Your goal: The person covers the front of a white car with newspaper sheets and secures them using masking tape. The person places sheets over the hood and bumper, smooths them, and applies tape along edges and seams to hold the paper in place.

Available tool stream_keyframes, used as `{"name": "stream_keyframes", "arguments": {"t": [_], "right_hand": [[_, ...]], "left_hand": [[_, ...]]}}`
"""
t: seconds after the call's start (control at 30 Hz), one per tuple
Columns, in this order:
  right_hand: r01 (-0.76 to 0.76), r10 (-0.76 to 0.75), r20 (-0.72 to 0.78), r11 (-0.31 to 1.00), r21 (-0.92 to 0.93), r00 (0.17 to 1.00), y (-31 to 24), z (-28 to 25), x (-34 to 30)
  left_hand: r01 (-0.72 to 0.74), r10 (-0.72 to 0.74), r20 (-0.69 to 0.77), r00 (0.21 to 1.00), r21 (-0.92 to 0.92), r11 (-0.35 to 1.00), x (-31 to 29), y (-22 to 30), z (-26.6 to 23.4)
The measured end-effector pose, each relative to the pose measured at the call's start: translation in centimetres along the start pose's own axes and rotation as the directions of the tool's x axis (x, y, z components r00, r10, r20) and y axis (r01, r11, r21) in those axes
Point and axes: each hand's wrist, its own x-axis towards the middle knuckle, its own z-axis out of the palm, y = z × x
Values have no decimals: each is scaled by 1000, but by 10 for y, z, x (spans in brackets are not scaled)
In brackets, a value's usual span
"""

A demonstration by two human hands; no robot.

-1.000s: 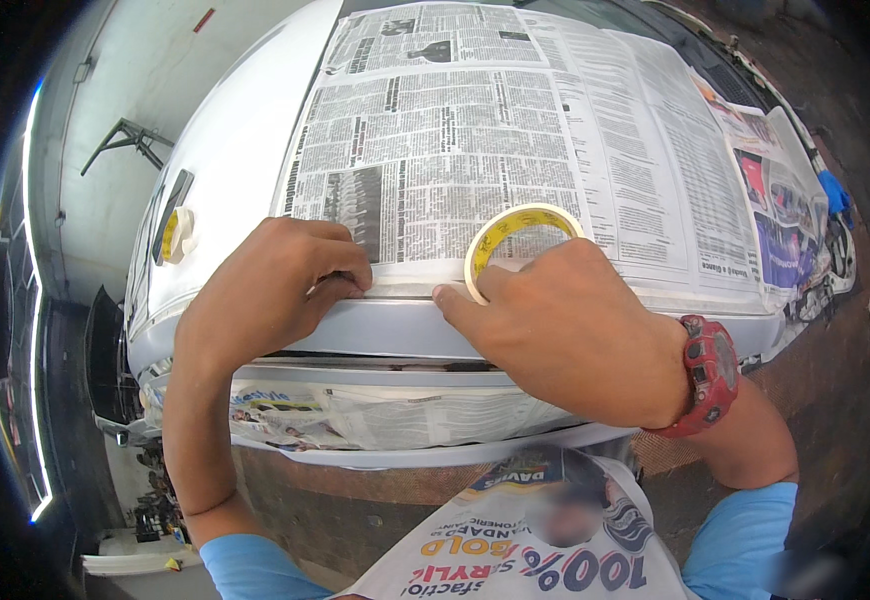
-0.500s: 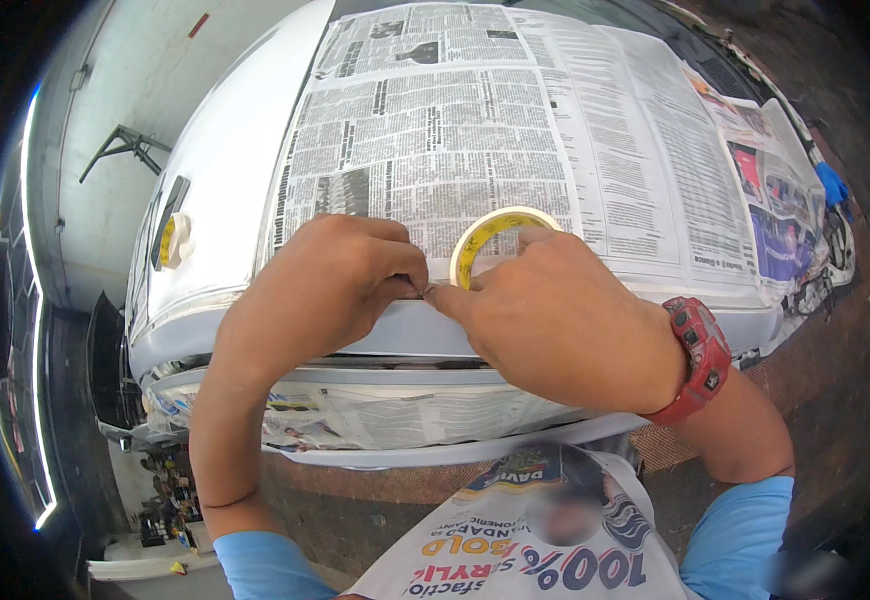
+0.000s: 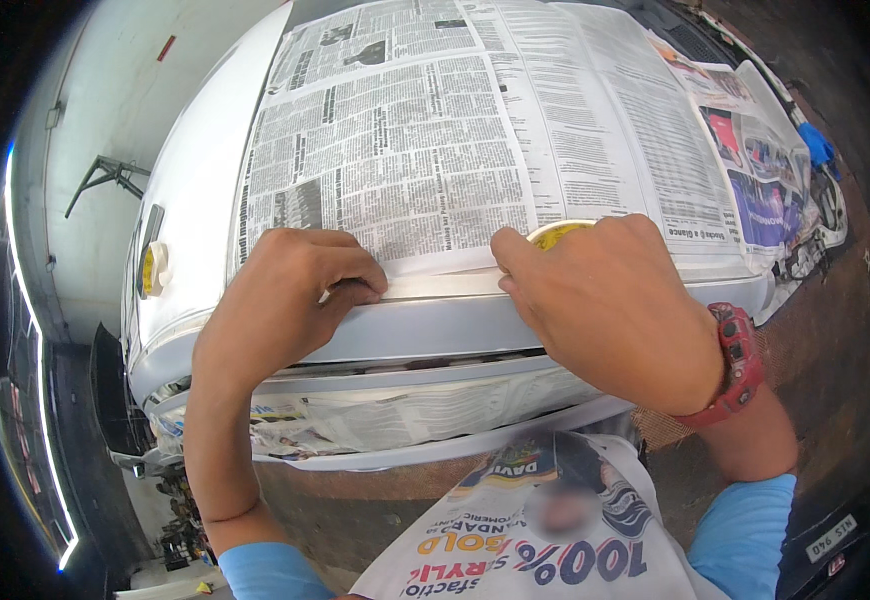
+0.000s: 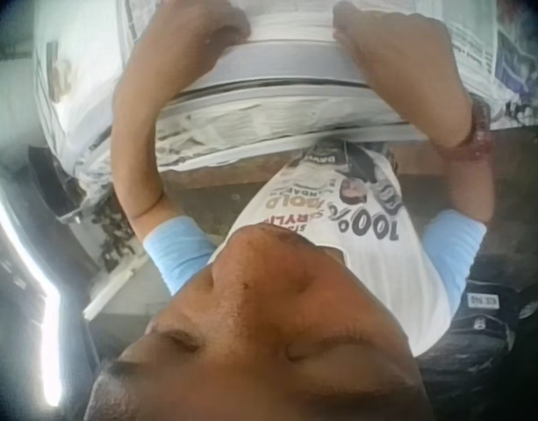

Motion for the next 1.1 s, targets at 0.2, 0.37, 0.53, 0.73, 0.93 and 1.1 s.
{"name": "stream_keyframes", "arguments": {"t": [0.2,0.37,0.53,0.73,0.93,1.1], "right_hand": [[48,-42,-105,997,60,994,5,22,-1],[42,-40,-62,999,27,997,1,22,1],[21,-18,-75,999,40,997,2,24,2],[4,9,-131,995,99,991,2,19,-1],[-58,276,-360,857,511,891,8,42,-19],[56,726,-492,534,844,481,28,41,-73]], "left_hand": [[34,-35,49,998,24,999,5,5,-6],[-3,4,30,1000,-35,999,10,6,0],[-53,53,4,999,-59,997,22,11,13],[-22,22,7,1000,-10,1000,25,21,18],[15,-17,19,1000,82,997,28,28,20],[19,-23,37,999,94,995,29,30,18]]}}
